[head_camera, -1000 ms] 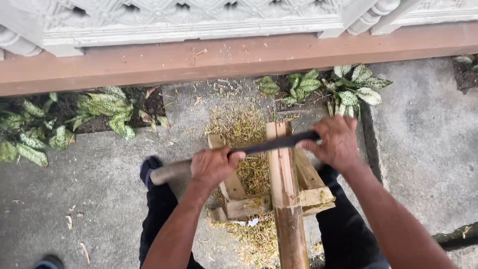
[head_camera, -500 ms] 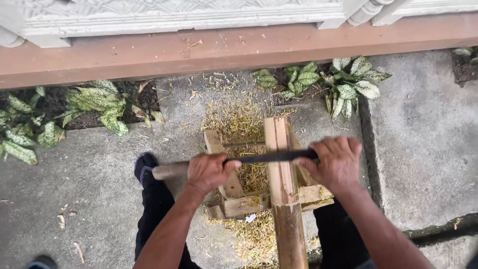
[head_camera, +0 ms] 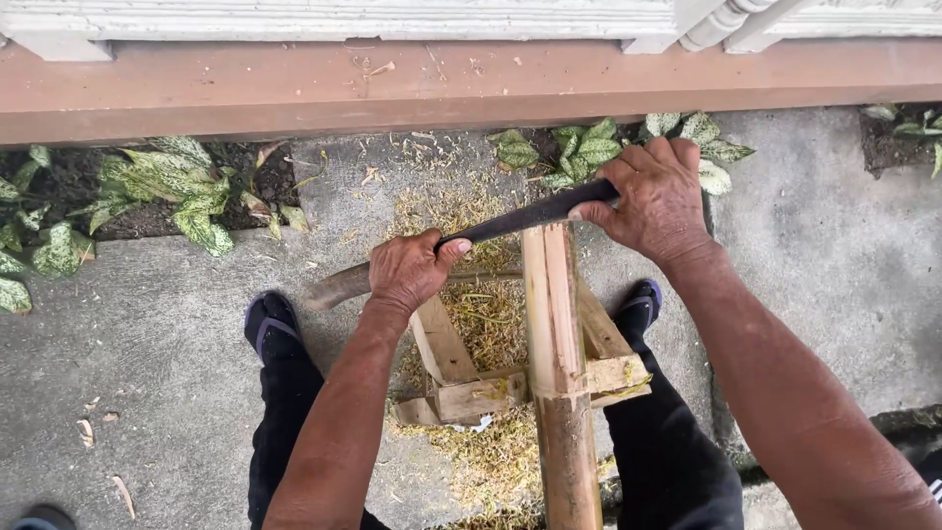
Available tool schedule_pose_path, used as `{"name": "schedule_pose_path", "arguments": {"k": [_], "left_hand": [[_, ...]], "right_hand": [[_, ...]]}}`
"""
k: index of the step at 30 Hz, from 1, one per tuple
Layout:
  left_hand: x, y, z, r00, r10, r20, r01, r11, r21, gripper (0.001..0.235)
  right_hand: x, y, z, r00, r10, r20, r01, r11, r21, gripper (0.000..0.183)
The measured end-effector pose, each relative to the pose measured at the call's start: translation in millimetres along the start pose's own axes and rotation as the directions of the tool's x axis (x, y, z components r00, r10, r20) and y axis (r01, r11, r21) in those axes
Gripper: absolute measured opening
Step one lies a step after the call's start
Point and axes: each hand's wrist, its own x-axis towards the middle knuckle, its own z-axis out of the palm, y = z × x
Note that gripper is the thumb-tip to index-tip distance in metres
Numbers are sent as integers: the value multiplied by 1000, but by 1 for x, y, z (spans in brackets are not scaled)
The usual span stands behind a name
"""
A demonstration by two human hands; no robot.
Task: The recorder uses a large knife to scrape and shape a piece of bamboo held in a wooden frame.
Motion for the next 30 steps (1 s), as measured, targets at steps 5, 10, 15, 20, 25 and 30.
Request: {"name": "schedule_pose_path", "arguments": {"k": [5,10,15,20,25,30], "left_hand": [[0,-6,14,997,31,-69,-35,998,-52,75],[-5,-10,35,995,43,-89,-51,995,-81,77],[-10,-9,33,993,70,-92,-77,994,-73,79],[-76,-23,33,977,134,167,-134,991,-8,77],[-57,-26,20,968,233,91,-239,969,58,78],[-18,-13,17,991,78,111,-81,997,18,78]], "right_hand": [[6,-5,-9,999,-47,-13,46,998,-33,61],[3,-2,-7,999,-38,-12,37,998,-43,65],[-8,-3,-6,996,-3,88,10,997,-76,64],[-88,-55,-11,982,122,148,-112,991,-74,67],[-92,-58,-5,985,170,31,-172,983,69,65],[-23,-13,0,994,99,34,-99,995,5,67]]}}
